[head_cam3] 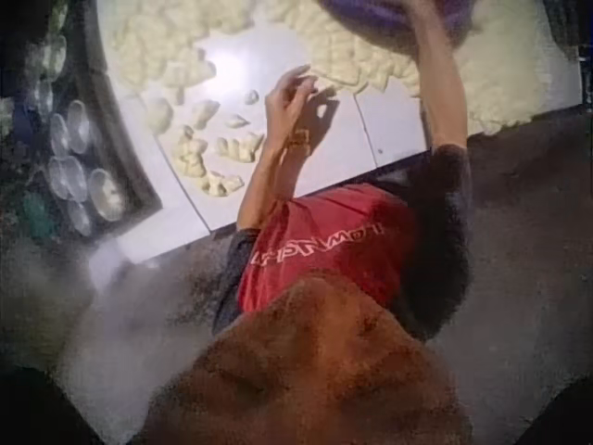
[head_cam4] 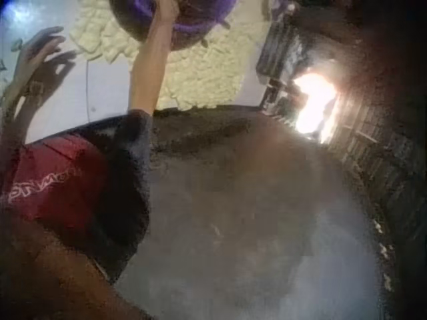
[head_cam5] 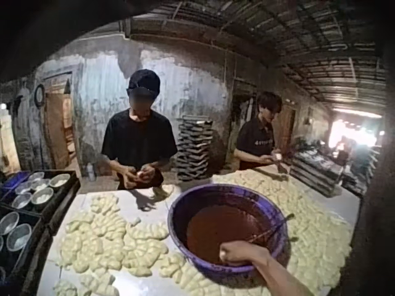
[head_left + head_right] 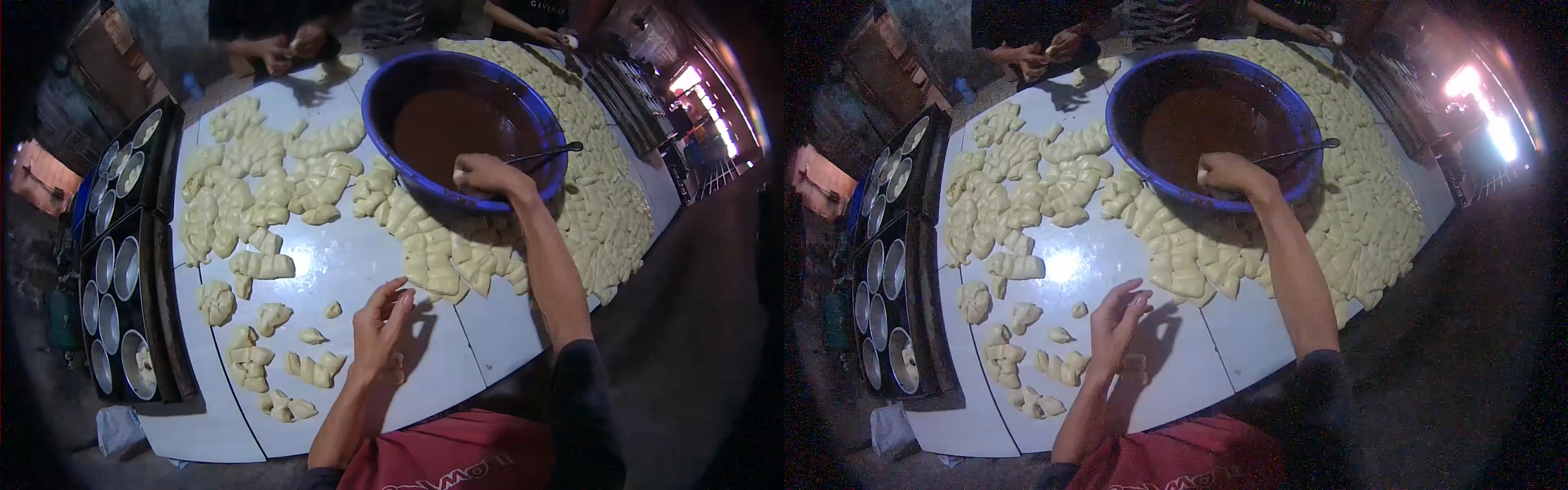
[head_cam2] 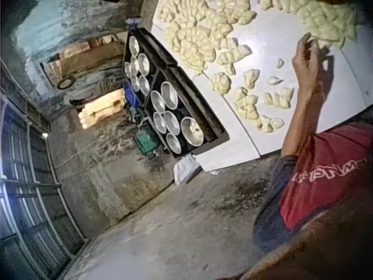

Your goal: The person prepares individual portions of dough by hand, dipping each piece into a dark liquid in a bowl and folding them before placing the finished rolls into round metal tins on a tray.

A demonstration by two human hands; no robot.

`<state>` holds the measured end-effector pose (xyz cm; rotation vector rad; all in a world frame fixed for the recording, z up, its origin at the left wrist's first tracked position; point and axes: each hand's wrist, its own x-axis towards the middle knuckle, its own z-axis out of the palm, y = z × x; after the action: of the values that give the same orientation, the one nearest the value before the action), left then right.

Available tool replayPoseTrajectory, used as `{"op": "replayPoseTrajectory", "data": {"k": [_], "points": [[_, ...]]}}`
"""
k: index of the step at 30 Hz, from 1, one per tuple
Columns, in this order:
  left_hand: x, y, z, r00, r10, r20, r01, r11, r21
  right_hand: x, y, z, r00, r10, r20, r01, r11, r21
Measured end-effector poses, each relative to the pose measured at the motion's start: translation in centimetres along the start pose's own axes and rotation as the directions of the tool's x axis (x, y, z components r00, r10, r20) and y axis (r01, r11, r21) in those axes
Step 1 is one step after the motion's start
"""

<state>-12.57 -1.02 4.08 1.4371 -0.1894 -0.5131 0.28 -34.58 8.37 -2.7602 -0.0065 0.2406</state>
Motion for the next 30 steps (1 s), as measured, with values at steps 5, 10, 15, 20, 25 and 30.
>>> {"op": "replayPoseTrajectory", "data": {"k": [5, 10, 15, 20, 25, 30], "points": [[-0.7, 0.1, -1.2, 0.995, -0.067, 0.072, 0.062, 0.996, 0.068, -1.0, -4.5, -2.1, 0.981, 0.131, 0.146, -0.177, 0.911, 0.373], [1.4, 0.1, 0.5, 1.0, 0.008, -0.006, -0.008, 0.998, -0.056, -3.6, -7.5, -2.0, 1.0, -0.002, 0.031, -0.029, 0.283, 0.959], [3.8, 3.1, 3.6, 0.996, -0.033, 0.087, 0.075, 0.84, -0.538, -6.7, -11.7, 3.5, 0.991, 0.109, -0.079, 0.089, -0.09, 0.992], [2.0, 1.5, 1.7, 0.988, -0.13, 0.088, 0.156, 0.745, -0.649, -11.7, -13.1, 8.5, 0.993, 0.086, -0.086, 0.098, -0.155, 0.983], [0.2, -0.4, -1.5, 0.976, -0.192, -0.1, 0.116, 0.854, -0.508, -14.5, -17.4, 13.5, 0.828, 0.057, -0.558, 0.314, 0.777, 0.546], [-1.2, -0.1, -2.0, 0.984, -0.051, -0.169, -0.009, 0.94, -0.34, -14.8, -20.1, 15.4, 0.749, 0.04, -0.661, 0.304, 0.866, 0.396]]}}
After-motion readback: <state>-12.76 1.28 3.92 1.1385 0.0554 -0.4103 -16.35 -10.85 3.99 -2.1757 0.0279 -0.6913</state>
